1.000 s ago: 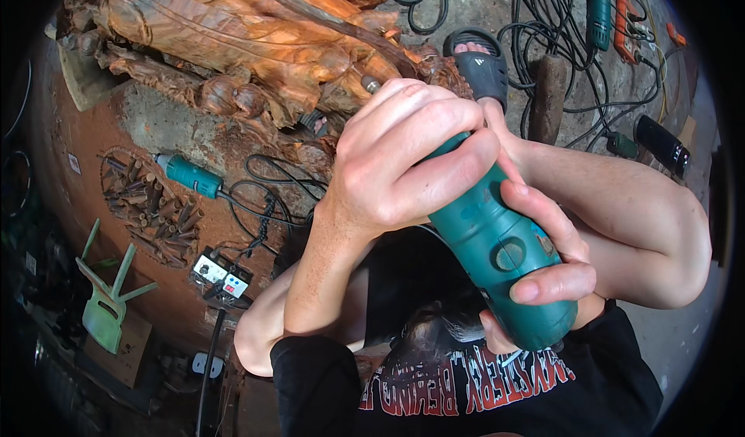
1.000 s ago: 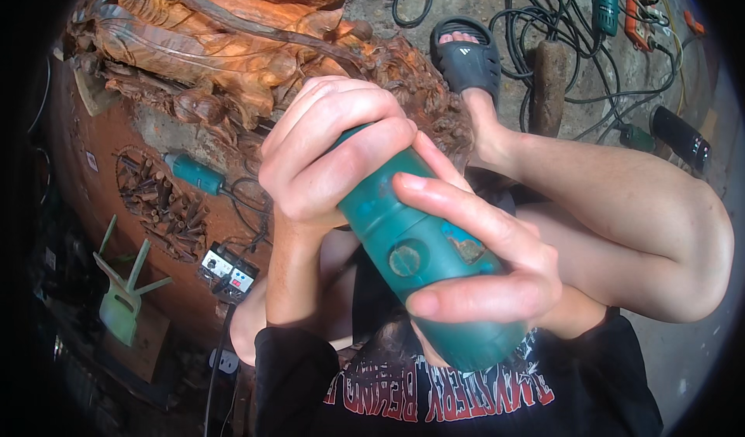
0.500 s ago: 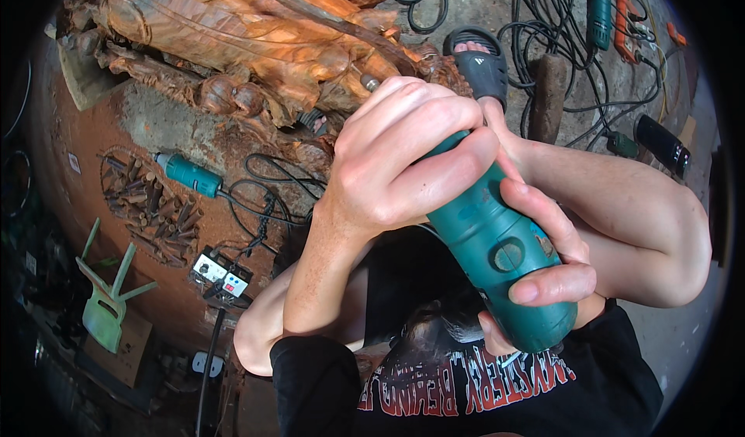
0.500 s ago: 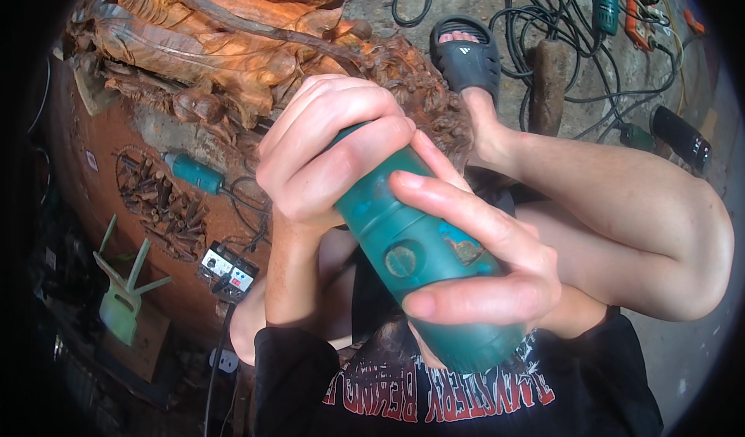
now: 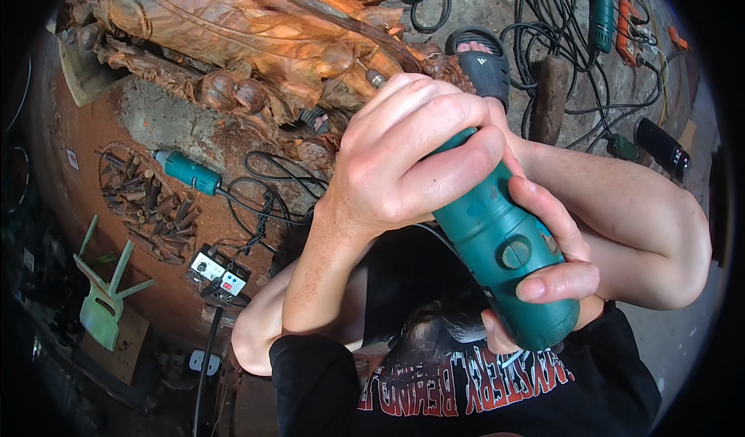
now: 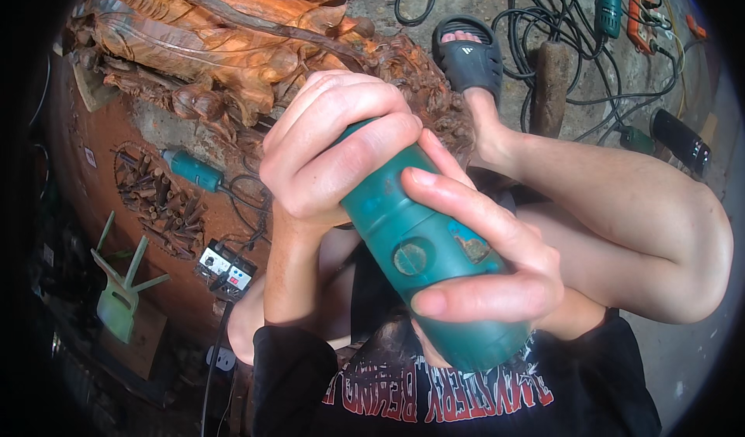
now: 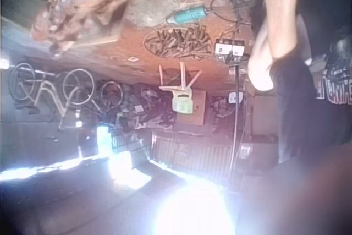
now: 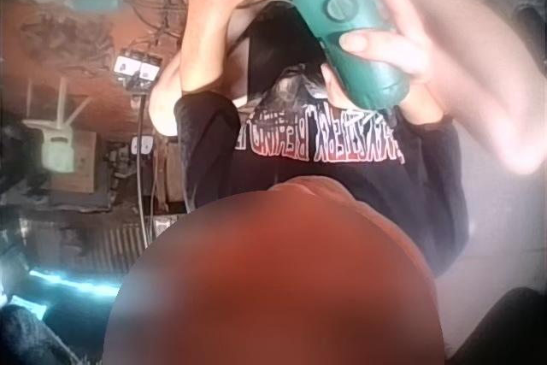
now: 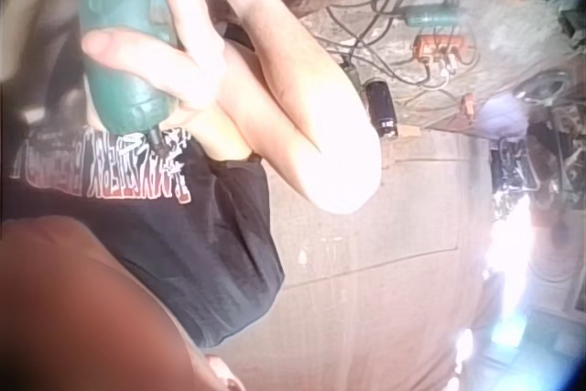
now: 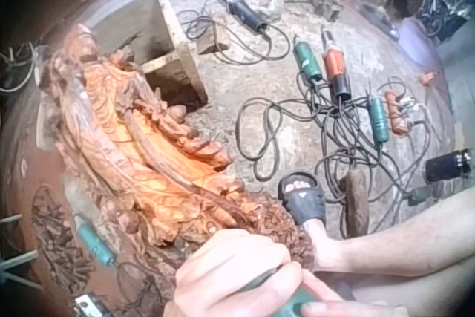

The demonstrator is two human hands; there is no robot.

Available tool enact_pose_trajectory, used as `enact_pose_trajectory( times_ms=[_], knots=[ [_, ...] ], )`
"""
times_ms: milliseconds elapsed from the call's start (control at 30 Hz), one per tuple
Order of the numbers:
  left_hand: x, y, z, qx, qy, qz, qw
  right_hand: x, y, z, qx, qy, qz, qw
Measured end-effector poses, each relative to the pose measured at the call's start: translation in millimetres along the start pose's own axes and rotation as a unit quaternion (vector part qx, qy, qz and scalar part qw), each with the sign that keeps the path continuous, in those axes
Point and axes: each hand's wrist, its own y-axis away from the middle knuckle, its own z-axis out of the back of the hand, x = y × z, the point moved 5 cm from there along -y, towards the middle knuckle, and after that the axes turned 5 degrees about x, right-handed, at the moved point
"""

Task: The person uses a green rotary tool to carve and shape a large piece of wood, moving the tool along the surface to remove material and refine details.

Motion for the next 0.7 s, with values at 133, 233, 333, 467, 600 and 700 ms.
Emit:
enact_pose_trajectory(
  times_ms=[133,233,333,467,600,700],
  knots=[
    [1.8,0.6,-1.7,-0.004,-0.01,-0.009,1.0,-0.7,-0.8,1.5,-0.001,0.001,0.001,1.0],
    [0.4,1.0,-1.0,-0.007,-0.014,-0.006,1.0,-1.0,-1.5,1.7,0.002,0.0,-0.002,1.0],
    [1.0,0.8,-1.4,-0.009,-0.015,-0.009,1.0,-1.6,-3.0,3.5,0.006,0.001,-0.004,1.0],
    [0.9,0.3,-1.6,-0.01,-0.015,-0.007,1.0,-1.7,-2.9,3.3,0.016,0.004,-0.006,1.0],
    [1.2,-0.1,-1.7,-0.015,-0.007,-0.006,1.0,-0.8,-5.0,5.1,0.031,0.009,-0.008,0.999],
    [3.1,0.5,-0.6,-0.021,-0.012,-0.014,1.0,0.4,-6.8,5.3,0.05,0.014,-0.01,0.999]
  ],
)
